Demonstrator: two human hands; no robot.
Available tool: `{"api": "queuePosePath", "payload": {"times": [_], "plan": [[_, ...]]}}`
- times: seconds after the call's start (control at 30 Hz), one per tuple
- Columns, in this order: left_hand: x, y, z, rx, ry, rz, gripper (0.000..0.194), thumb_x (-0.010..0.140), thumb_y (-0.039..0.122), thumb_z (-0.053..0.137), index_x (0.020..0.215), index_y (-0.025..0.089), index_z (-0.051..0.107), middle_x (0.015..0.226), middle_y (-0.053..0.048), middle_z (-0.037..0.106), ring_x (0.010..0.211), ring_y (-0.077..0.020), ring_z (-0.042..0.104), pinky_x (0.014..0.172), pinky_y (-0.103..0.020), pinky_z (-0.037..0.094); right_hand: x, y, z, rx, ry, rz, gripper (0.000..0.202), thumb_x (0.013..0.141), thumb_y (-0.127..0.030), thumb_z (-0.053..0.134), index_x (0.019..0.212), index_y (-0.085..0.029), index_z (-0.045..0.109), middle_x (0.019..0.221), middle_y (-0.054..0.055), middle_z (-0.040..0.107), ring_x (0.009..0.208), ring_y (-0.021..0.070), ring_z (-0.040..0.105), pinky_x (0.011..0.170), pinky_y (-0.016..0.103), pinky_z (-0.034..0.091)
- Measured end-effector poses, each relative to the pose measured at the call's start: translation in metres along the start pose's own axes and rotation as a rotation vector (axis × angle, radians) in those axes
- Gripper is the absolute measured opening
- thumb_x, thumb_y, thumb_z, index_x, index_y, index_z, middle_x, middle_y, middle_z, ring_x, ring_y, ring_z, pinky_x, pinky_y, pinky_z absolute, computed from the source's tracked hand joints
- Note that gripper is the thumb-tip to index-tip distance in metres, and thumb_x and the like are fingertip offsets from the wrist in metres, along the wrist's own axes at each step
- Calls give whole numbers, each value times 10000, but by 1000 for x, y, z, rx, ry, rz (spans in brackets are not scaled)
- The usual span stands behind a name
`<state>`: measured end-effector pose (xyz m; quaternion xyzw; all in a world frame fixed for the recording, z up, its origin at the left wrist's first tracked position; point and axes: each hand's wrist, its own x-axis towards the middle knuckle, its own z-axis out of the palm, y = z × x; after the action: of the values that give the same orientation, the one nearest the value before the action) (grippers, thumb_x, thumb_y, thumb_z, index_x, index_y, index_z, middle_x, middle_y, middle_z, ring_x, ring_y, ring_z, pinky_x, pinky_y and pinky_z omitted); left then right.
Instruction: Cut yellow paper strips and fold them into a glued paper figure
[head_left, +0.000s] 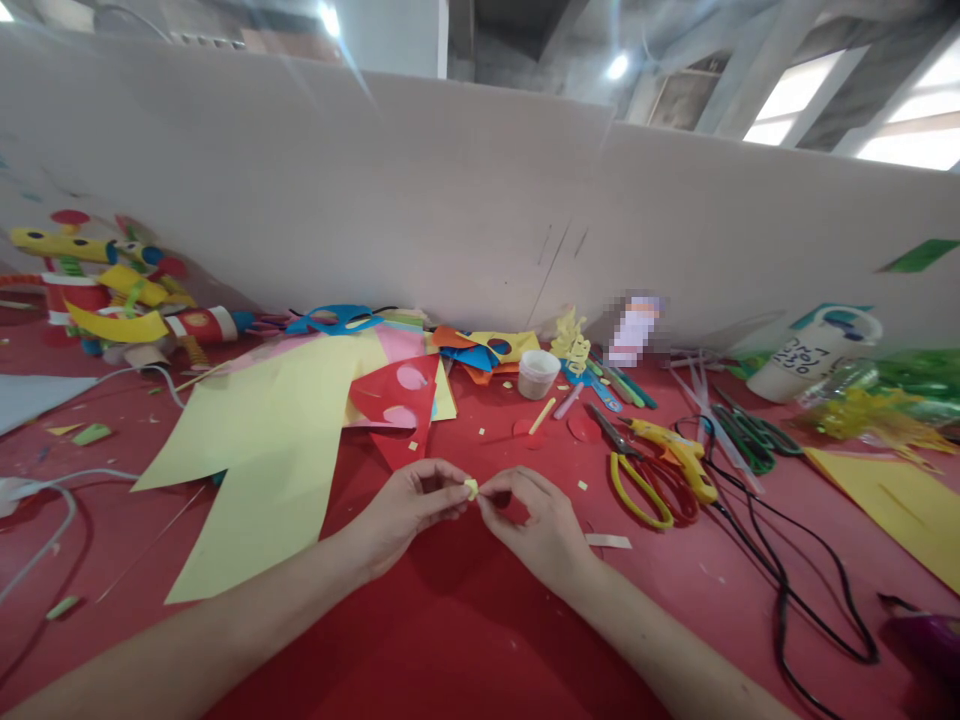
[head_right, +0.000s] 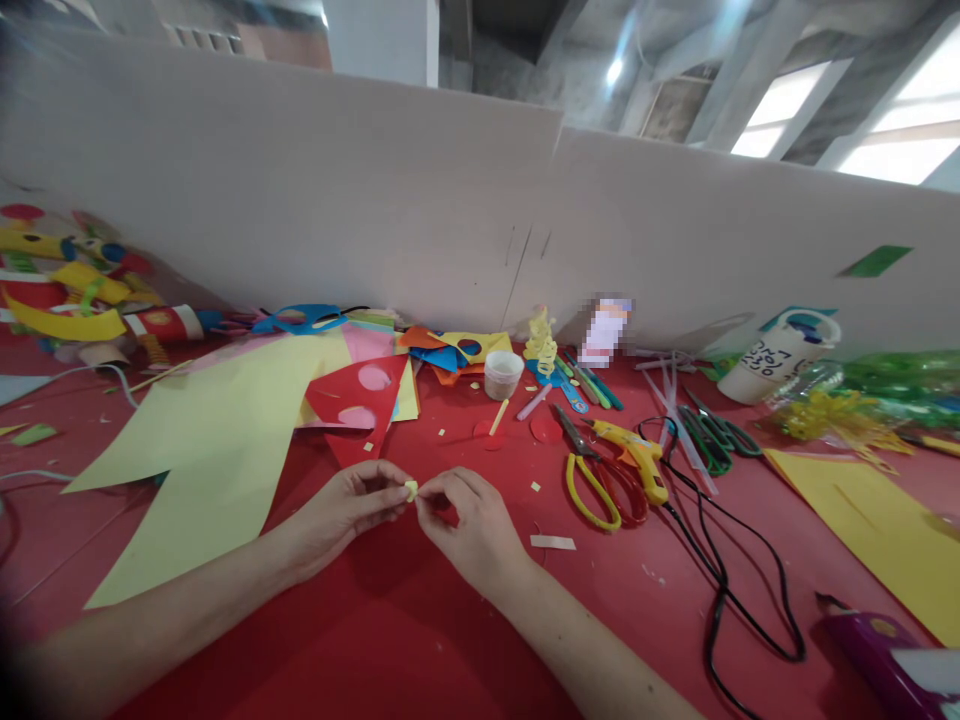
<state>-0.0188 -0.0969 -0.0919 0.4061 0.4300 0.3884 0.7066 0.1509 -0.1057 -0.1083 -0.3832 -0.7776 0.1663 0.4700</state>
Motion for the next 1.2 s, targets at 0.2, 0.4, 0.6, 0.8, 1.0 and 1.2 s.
{"api": "queuePosePath", "payload": {"times": [0.2, 0.4, 0.6, 0.8, 1.0, 1.2], "plan": [[1, -3, -4, 6, 3, -34, 157, 609, 235, 755, 715, 168, 661, 722, 18, 636, 678, -87, 561, 701, -224, 446, 1, 1, 2, -26, 2, -16, 126, 715, -72, 514, 738, -190, 551, 649, -3, 574, 592, 113, 539, 589, 216, 465], [0, -4, -3, 22, -21, -73, 172, 593, 251, 764, 713, 163, 679, 703, 9, 645, 647, -87, 558, 691, -231, 444, 0, 3, 3, -126, -23, -97, 107, 689, -84, 493, 689, -189, 518, 616, -5, 549, 566, 114, 508, 549, 213, 432], [0, -3, 2, -19, -77, -55, 192, 613, 257, 752, 762, 158, 681, 758, -8, 648, 709, -110, 576, 745, -256, 452, 0, 2, 1, -179, 7, -108, 105, 679, -91, 485, 665, -192, 509, 590, -10, 528, 548, 119, 497, 533, 217, 426], [0, 0, 0, -20, -15, -44, 176, 621, 244, 748, 759, 157, 682, 738, -6, 646, 677, -98, 573, 712, -231, 459, 3, 3, -3, -92, -46, -50, 112, 755, -103, 496, 793, -191, 554, 718, 23, 597, 670, 135, 559, 632, 240, 477], [0, 0, 1, -5, -2, -20, 181, 619, 243, 749, 760, 146, 689, 720, -16, 649, 670, -101, 575, 688, -227, 466, 1, 3, -3, -120, -25, -81, 112, 752, -93, 500, 782, -187, 553, 706, 26, 598, 661, 139, 560, 624, 245, 477], [0, 1, 2, 85, 16, 50, 170, 605, 251, 749, 728, 148, 695, 650, -7, 643, 594, -96, 542, 659, -250, 461, 1, 3, -1, -154, -27, -106, 118, 747, -81, 491, 754, -186, 545, 686, 24, 590, 644, 139, 553, 609, 241, 467]]}}
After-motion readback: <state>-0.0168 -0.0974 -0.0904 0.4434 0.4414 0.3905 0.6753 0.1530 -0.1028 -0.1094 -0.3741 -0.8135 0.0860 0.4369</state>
